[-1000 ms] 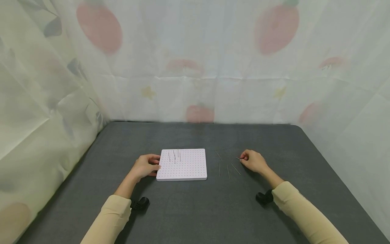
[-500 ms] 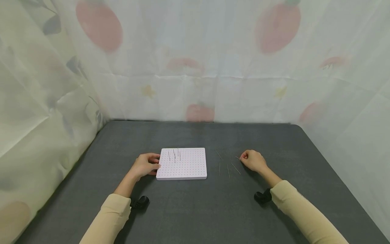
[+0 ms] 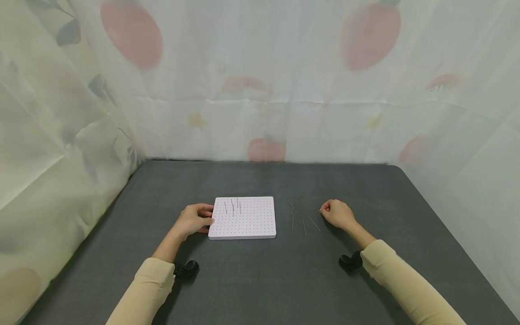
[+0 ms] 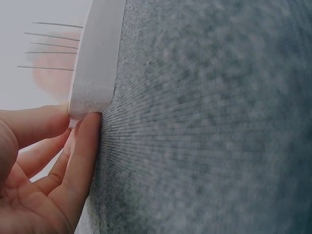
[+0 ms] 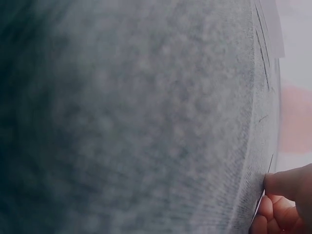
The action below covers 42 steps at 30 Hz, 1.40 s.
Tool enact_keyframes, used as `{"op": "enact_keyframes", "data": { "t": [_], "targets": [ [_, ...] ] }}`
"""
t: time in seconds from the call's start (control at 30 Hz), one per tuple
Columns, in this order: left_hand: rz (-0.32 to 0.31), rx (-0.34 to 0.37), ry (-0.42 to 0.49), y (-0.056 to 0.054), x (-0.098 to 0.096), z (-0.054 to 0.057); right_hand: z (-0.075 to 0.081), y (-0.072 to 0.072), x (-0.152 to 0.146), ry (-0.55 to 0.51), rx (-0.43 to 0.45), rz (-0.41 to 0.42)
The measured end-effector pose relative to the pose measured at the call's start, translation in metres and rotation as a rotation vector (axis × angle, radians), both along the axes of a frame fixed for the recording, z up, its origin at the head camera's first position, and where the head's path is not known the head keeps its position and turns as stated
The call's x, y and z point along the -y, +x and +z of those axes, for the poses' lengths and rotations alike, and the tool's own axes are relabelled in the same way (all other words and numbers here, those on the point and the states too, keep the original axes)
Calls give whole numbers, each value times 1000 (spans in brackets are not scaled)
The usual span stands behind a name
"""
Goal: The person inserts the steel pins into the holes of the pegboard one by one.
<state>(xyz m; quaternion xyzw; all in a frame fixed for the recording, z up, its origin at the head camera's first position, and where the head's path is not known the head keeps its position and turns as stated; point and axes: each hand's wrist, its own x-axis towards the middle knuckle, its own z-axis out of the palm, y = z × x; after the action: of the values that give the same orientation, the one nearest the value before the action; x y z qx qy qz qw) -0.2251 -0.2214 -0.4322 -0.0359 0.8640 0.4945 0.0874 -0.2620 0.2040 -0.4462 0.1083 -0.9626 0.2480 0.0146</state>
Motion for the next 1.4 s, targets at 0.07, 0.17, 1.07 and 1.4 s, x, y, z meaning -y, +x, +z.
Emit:
{"op": "enact_keyframes", "data": {
  "t": [0.07, 0.17, 1.07, 1.4],
  "targets": [
    [4, 2, 2, 0, 0, 0, 0, 0, 0, -8, 2, 2],
    [-1, -3, 2, 1, 0, 0, 1, -2, 0, -27, -5, 2],
    [11, -12, -8, 1, -1, 0, 24, -10, 55, -227, 45, 74],
    [11, -15, -7, 0, -1, -1, 28, -11, 87, -267, 27, 134]
  ]
}}
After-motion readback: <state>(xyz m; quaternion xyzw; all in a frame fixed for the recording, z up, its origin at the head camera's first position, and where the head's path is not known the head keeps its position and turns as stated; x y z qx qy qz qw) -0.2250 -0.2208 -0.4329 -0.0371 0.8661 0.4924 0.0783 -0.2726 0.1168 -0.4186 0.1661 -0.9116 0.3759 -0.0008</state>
